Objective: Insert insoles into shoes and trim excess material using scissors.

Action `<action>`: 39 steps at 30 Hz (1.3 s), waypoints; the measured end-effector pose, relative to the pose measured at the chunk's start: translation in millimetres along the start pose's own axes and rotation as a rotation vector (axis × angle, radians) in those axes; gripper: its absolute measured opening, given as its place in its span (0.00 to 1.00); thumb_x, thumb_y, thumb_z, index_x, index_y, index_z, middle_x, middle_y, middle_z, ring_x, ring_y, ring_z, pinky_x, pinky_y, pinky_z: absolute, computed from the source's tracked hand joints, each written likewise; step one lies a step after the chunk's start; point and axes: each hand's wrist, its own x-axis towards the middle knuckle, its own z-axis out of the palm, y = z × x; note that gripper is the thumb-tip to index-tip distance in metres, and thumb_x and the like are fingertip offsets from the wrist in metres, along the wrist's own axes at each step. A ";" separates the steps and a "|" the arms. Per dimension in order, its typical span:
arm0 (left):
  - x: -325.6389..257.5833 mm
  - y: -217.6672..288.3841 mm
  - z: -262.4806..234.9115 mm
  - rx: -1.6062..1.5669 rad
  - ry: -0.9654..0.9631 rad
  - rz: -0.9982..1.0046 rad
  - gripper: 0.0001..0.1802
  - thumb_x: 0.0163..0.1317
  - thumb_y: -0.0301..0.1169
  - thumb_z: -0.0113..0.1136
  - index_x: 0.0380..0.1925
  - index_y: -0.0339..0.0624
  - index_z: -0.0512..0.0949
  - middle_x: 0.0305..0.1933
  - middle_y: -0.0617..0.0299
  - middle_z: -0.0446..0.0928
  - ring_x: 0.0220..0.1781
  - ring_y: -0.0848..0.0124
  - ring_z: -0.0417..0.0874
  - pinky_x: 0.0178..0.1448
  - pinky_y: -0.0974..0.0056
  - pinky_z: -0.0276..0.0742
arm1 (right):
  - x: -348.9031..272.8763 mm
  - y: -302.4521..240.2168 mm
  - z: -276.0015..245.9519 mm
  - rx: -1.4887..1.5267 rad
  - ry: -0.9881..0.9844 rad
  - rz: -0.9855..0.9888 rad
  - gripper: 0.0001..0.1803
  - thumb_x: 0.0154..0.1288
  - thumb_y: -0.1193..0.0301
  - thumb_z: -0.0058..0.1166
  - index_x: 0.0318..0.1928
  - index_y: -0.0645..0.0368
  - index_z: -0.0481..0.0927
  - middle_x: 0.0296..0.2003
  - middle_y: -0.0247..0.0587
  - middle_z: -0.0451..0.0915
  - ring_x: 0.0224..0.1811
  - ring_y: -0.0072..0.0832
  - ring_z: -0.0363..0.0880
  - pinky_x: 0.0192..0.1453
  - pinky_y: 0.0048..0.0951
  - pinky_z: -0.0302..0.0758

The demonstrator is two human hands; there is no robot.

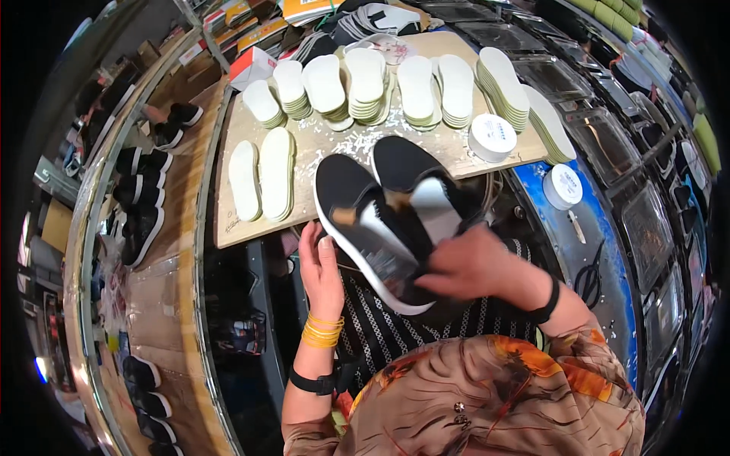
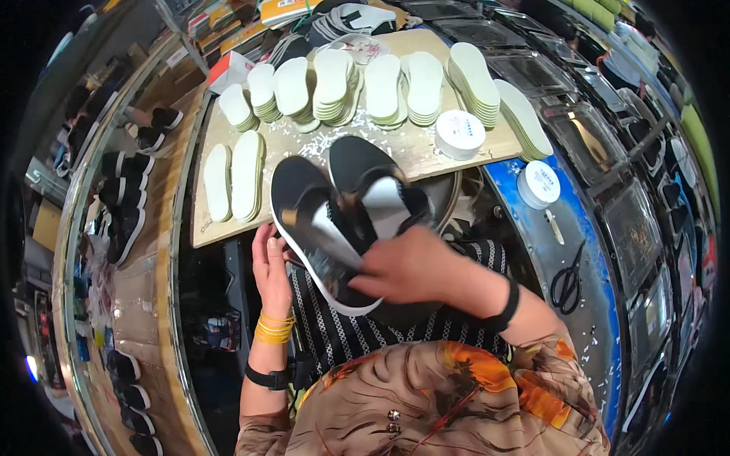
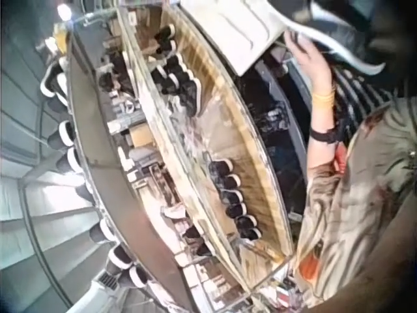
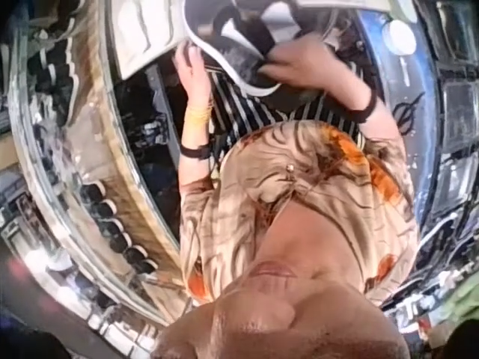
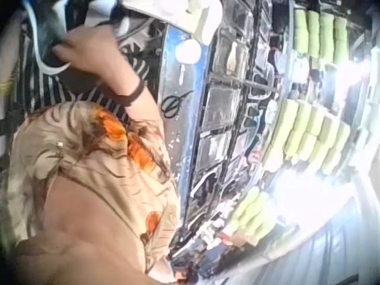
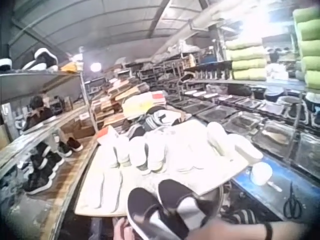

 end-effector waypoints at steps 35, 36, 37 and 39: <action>190.5 58.8 426.8 1.213 -0.972 0.763 0.37 0.42 0.56 0.65 0.43 0.33 0.74 0.44 0.45 0.75 0.49 0.54 0.75 0.53 0.60 0.70 | -173.4 323.8 -112.9 -0.044 -0.144 0.909 0.24 0.41 0.70 0.61 0.44 0.59 0.77 0.47 0.43 0.73 0.51 0.42 0.70 0.55 0.34 0.68; 195.1 58.2 428.8 1.264 -0.967 0.744 0.37 0.41 0.56 0.66 0.41 0.34 0.75 0.42 0.46 0.76 0.47 0.54 0.76 0.53 0.60 0.70 | -174.5 325.4 -113.7 0.028 -0.211 0.963 0.23 0.43 0.73 0.57 0.45 0.60 0.77 0.49 0.44 0.71 0.52 0.42 0.70 0.55 0.34 0.68; 199.3 58.4 428.6 1.273 -0.977 0.748 0.37 0.41 0.56 0.66 0.41 0.34 0.75 0.42 0.46 0.76 0.47 0.54 0.76 0.53 0.60 0.70 | -175.4 326.0 -113.8 0.041 -0.203 0.968 0.23 0.43 0.73 0.57 0.45 0.60 0.77 0.49 0.44 0.71 0.52 0.42 0.70 0.55 0.34 0.68; 203.9 59.9 424.8 1.205 -1.054 0.643 0.34 0.41 0.58 0.64 0.36 0.37 0.76 0.43 0.48 0.75 0.46 0.55 0.76 0.51 0.57 0.71 | -175.9 327.5 -112.9 0.021 -0.241 0.969 0.22 0.44 0.78 0.53 0.46 0.60 0.76 0.52 0.45 0.69 0.54 0.42 0.69 0.56 0.33 0.67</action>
